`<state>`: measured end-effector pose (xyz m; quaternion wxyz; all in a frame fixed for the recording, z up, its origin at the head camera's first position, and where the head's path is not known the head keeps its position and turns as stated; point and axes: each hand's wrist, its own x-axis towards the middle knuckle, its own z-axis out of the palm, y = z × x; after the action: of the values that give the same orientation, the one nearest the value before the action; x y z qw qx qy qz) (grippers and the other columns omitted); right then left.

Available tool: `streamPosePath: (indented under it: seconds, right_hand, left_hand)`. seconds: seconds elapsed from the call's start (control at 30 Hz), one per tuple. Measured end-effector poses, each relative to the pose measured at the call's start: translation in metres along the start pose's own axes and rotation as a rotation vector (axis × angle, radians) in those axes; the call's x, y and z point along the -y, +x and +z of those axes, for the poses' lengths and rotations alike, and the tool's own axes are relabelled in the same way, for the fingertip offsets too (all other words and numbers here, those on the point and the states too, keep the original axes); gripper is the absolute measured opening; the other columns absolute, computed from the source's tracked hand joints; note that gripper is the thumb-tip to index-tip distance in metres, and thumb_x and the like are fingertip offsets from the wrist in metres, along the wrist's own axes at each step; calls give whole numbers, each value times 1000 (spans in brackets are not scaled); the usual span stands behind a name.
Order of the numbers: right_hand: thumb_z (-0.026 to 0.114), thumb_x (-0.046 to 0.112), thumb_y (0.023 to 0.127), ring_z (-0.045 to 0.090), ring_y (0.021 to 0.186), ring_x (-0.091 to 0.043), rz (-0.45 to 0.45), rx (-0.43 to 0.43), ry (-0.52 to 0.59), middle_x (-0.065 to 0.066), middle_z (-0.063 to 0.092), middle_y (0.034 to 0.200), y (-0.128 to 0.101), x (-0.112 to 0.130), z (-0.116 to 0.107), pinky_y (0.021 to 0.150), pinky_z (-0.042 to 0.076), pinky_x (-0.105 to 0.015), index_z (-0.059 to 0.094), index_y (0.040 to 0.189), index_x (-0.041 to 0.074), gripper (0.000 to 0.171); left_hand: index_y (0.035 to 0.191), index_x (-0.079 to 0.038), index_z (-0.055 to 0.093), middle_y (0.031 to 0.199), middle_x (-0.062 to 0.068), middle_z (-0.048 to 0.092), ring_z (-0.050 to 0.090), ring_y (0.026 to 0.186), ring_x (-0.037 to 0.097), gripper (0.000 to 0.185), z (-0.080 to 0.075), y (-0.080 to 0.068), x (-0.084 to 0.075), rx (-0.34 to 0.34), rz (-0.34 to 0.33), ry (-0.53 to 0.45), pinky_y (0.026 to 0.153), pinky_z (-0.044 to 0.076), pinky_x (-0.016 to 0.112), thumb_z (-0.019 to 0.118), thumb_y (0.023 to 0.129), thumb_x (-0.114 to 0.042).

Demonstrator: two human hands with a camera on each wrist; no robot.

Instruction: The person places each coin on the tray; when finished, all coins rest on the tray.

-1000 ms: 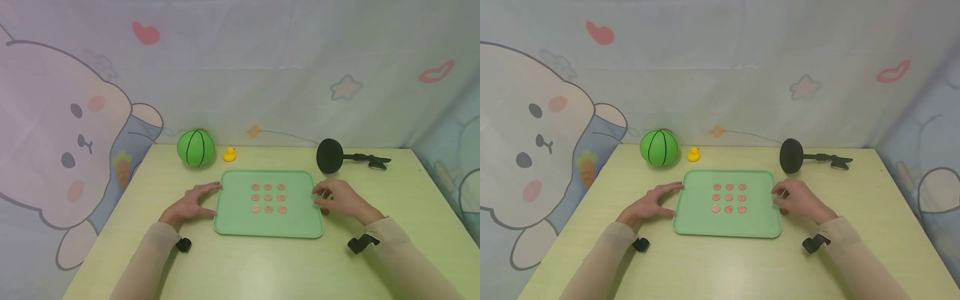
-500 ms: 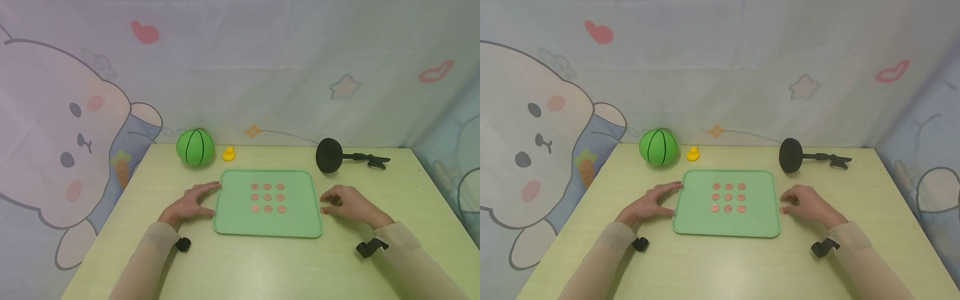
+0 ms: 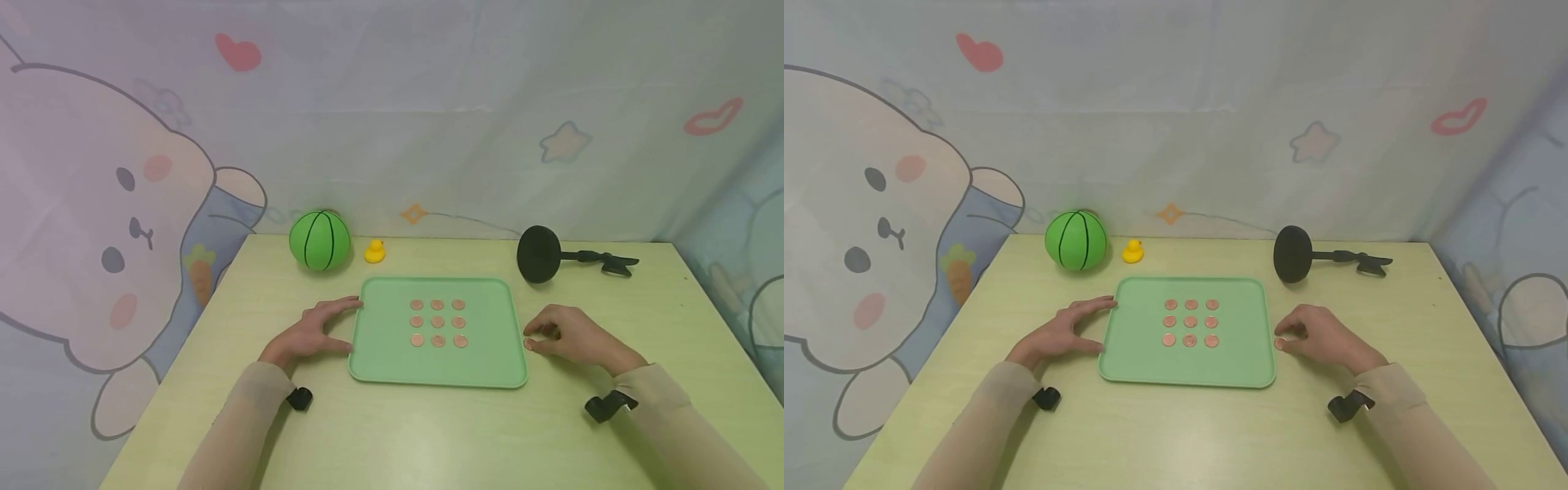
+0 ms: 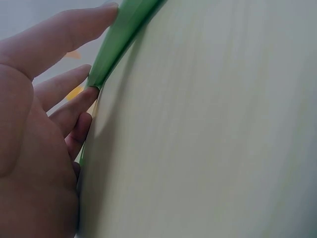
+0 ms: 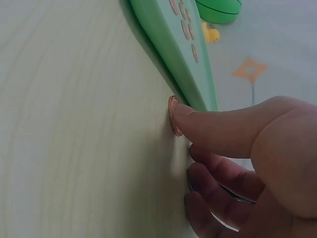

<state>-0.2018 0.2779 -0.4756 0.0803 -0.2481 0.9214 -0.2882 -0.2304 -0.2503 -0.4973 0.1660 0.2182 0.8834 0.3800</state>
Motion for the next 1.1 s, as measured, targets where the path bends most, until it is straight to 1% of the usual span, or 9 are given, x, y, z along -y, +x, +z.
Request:
streamPosePath:
  seconds: [0.17,0.3,0.4,0.5,0.7,0.8,1.1]
  right_hand:
    - [84,20,91,64,90,-12,-52,-19,-13,5,73,100,0,1,0,78,57,-30,83,101,16,11]
    - [84,15,91,64,89,-12,-62,-25,-14,6,73,97,0,1,1,78,58,-30,83,98,16,8]
    - [84,14,90,64,89,-10,-45,-17,-26,8,72,96,0,0,2,78,58,-30,83,97,17,8]
    - [83,14,91,63,88,-8,-34,-5,-38,10,71,95,0,-1,3,78,57,-30,82,97,18,7]
    - [81,15,93,61,86,-8,-26,17,-40,9,68,92,1,2,3,78,56,-31,80,97,17,4]
    - [81,16,94,62,87,-9,-21,30,-50,8,68,92,3,4,2,79,56,-32,78,96,16,4]
    - [77,18,96,62,92,-13,-3,68,-45,5,68,96,5,10,-1,84,56,-39,74,97,14,5]
  left_hand:
    - [158,-29,50,171,-1,34,26,154,34,87,-1,0,-2,-5,6,-4,121,6,66,91,81,-33]
    - [157,-30,50,170,-2,34,25,154,34,87,0,-1,-2,-6,-11,-20,121,6,69,91,80,-32]
    - [157,-33,50,170,-4,34,24,154,32,87,1,0,0,-5,-32,-31,121,6,69,92,80,-31]
    - [156,-35,51,170,-8,33,23,154,30,87,2,-1,0,-4,-45,-35,122,6,66,92,80,-30]
    - [156,-36,51,170,-9,33,23,153,30,87,2,-1,0,-3,-44,-34,122,6,66,92,80,-30]
    - [156,-36,50,170,-9,33,23,153,30,87,2,0,-1,-3,-44,-36,122,6,66,92,80,-30]
    - [155,-38,51,170,-11,32,22,154,29,87,2,0,0,-8,-60,-44,122,5,66,93,79,-29]
